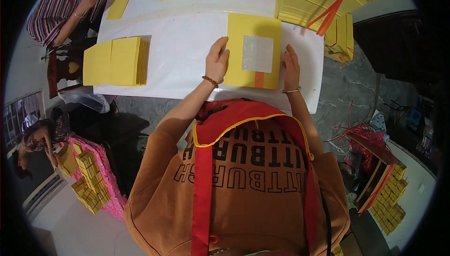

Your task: Folding and stacking yellow sheets of paper into organized bundles.

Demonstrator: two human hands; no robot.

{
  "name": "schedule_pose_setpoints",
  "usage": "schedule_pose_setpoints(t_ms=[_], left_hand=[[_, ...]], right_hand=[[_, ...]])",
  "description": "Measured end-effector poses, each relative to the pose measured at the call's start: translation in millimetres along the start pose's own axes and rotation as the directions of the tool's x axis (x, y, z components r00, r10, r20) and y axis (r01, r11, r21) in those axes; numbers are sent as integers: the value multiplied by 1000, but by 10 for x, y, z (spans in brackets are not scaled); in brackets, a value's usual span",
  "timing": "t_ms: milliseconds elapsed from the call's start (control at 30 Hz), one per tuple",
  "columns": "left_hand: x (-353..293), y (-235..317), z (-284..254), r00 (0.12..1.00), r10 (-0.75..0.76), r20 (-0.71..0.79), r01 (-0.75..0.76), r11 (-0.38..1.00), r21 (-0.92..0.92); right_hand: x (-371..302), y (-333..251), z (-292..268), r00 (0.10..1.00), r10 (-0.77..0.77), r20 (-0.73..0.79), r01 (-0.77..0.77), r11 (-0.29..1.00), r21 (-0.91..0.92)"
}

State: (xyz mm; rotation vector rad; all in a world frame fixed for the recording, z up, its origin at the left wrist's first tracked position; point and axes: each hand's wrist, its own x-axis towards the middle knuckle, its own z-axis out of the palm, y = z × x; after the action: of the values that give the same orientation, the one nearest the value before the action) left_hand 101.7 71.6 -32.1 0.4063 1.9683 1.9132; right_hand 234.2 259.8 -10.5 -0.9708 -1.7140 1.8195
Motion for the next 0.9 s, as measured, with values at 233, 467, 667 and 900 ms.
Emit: schedule_pose_setpoints(t_ms=[233, 467, 667, 900], left_hand=[[-187, 643, -143, 642, 425, 639, -755, 496, 429], [-294, 612, -85, 500, 245, 831, -851, 315, 419], [-266, 629, -52, 450, 257, 855, -882, 277, 381], [-166, 635, -1, 480, 353, 803, -817, 512, 263]], right_hand=[[-118, -5, -202, 725, -520, 452, 688, 532, -493], [-103, 234, -251, 788, -430, 441, 607, 665, -436], [-91, 200, -220, 827, -387, 408, 526, 789, -317], [-48, 252, -216, 868, -344, 359, 423, 890, -170]])
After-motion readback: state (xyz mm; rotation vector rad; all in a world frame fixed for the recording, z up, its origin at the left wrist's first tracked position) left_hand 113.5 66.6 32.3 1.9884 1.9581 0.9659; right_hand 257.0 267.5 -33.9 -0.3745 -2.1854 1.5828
